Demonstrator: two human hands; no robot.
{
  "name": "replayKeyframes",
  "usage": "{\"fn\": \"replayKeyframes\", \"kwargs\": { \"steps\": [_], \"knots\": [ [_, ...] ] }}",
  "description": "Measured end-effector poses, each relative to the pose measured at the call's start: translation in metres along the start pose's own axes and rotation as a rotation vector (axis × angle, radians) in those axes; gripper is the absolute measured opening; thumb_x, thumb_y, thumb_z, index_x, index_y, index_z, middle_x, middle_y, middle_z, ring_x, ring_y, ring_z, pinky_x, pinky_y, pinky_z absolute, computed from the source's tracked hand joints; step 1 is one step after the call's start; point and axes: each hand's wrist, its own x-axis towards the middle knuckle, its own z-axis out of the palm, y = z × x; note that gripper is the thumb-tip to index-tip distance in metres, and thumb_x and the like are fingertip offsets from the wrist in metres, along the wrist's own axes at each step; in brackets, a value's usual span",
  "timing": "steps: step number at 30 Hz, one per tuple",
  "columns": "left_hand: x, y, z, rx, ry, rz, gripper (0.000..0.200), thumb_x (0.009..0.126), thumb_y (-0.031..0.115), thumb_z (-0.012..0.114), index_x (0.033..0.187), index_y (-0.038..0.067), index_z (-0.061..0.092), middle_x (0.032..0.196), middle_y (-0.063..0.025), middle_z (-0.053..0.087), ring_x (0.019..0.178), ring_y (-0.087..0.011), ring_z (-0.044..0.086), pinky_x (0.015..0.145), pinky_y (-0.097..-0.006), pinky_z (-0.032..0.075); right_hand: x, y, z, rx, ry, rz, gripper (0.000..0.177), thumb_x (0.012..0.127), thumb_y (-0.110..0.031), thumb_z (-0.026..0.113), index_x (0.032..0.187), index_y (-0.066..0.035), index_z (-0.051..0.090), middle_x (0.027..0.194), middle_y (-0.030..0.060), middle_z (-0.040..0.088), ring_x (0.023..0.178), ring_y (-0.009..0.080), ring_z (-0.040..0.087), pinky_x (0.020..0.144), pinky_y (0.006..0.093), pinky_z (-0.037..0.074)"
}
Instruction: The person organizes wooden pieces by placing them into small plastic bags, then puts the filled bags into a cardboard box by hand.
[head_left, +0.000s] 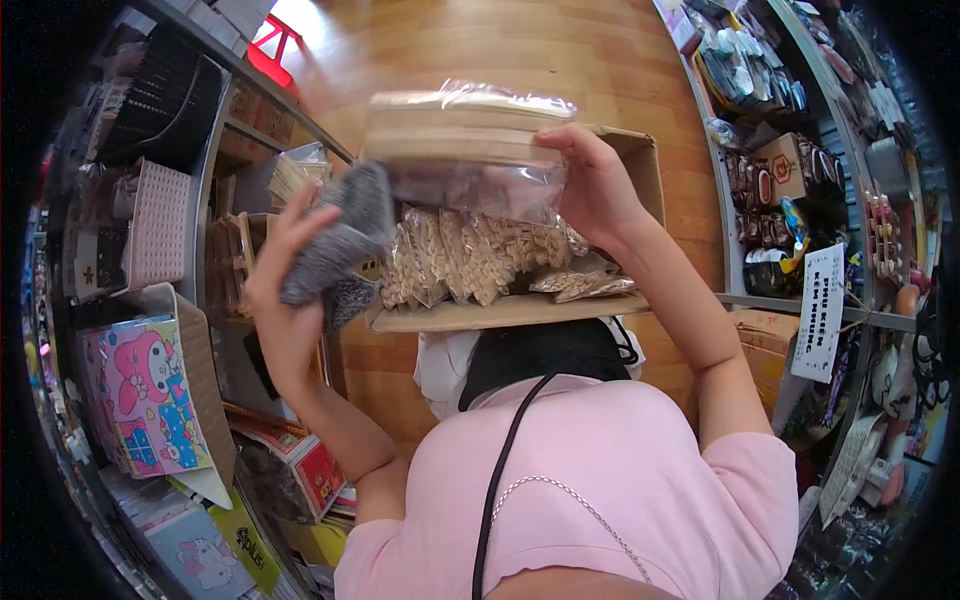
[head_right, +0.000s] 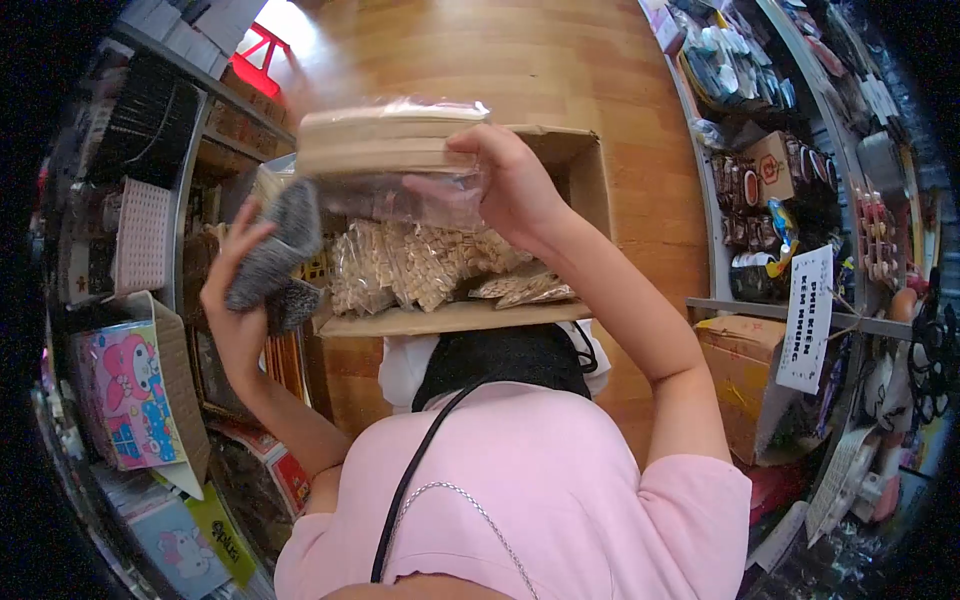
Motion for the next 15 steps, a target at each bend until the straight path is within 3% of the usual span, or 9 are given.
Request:
{"fn": "replayKeyframes", "kwargs": {
  "steps": [2, 3, 5, 6, 8, 11, 15],
  "knots": [
    [0.004, -0.004, 0.006, -0.146, 0.465, 0.027, 0.052, 0.062, -0.016, 0.048, 0.109, 0.002, 0.057, 0.124, -0.0145, 0.051, 0.117, -0.026, 0.046, 0.098, -0.0358, 0.034, 0.003, 0.002, -0.001, 0.038, -0.053, -0.012, 0.037, 0.082, -0.01, 0.043, 0.115, 0.005, 0.047, 0.115, 0.0149, 0.051, 0.106, 0.0242, 0.051, 0.092, 0.0389, 0.046],
    [0.007, -0.001, 0.012, -0.198, 0.532, 0.048, 0.058, 0.061, -0.017, 0.043, 0.116, 0.0, 0.051, 0.129, -0.0155, 0.046, 0.12, -0.0247, 0.043, 0.099, -0.0354, 0.035, 0.002, 0.005, 0.0, 0.023, -0.059, -0.003, 0.037, 0.085, -0.014, 0.043, 0.117, 0.004, 0.046, 0.116, 0.0139, 0.051, 0.107, 0.0236, 0.05, 0.094, 0.0395, 0.044],
    [0.02, 0.025, 0.038, -0.24, 0.576, 0.042, 0.062, 0.063, -0.015, 0.043, 0.123, 0.002, 0.046, 0.132, -0.0157, 0.042, 0.124, -0.0252, 0.038, 0.102, -0.037, 0.031, -0.002, 0.011, 0.009, 0.003, -0.07, 0.02, 0.037, 0.087, -0.017, 0.043, 0.118, 0.002, 0.045, 0.117, 0.013, 0.051, 0.108, 0.023, 0.05, 0.096, 0.0401, 0.043],
    [0.024, 0.035, 0.052, -0.149, 0.488, 0.066, 0.066, 0.065, -0.011, 0.045, 0.129, 0.004, 0.04, 0.136, -0.015, 0.037, 0.129, -0.0275, 0.031, 0.105, -0.038, 0.024, -0.006, 0.015, 0.019, 0.034, -0.053, -0.024, 0.04, 0.089, -0.025, 0.043, 0.12, 0.001, 0.043, 0.118, 0.0114, 0.05, 0.108, 0.0217, 0.05, 0.096, 0.0387, 0.041],
    [0.032, 0.045, 0.081, -0.026, 0.214, 0.161, 0.062, 0.075, 0.011, 0.056, 0.133, 0.01, 0.036, 0.14, -0.0163, 0.028, 0.132, -0.0339, 0.02, 0.105, -0.0525, 0.009, -0.009, 0.025, 0.029, 0.062, -0.044, -0.06, 0.044, 0.092, -0.032, 0.043, 0.122, -0.001, 0.042, 0.119, 0.0099, 0.05, 0.108, 0.0203, 0.049, 0.097, 0.0372, 0.039],
    [0.039, 0.051, 0.111, -0.042, 0.343, 0.204, 0.054, 0.082, 0.024, 0.053, 0.133, 0.014, 0.038, 0.142, -0.0138, 0.026, 0.133, -0.0342, 0.018, 0.103, -0.0567, 0.005, -0.009, 0.034, 0.029, 0.154, -0.086, -0.071, 0.055, 0.091, -0.047, 0.038, 0.127, -0.005, 0.038, 0.122, 0.0073, 0.048, 0.11, 0.0167, 0.047, 0.094, 0.0298, 0.037],
    [0.052, 0.045, 0.104, 0.07, 0.424, 0.181, 0.046, 0.086, 0.029, 0.049, 0.13, 0.015, 0.043, 0.141, -0.01, 0.031, 0.133, -0.034, 0.019, 0.104, -0.0549, 0.005, -0.02, 0.039, 0.032, -0.026, -0.027, -0.076, 0.055, 0.092, -0.045, 0.038, 0.13, -0.005, 0.035, 0.127, 0.0081, 0.044, 0.115, 0.0177, 0.043, 0.097, 0.0312, 0.034]
  ]
}}
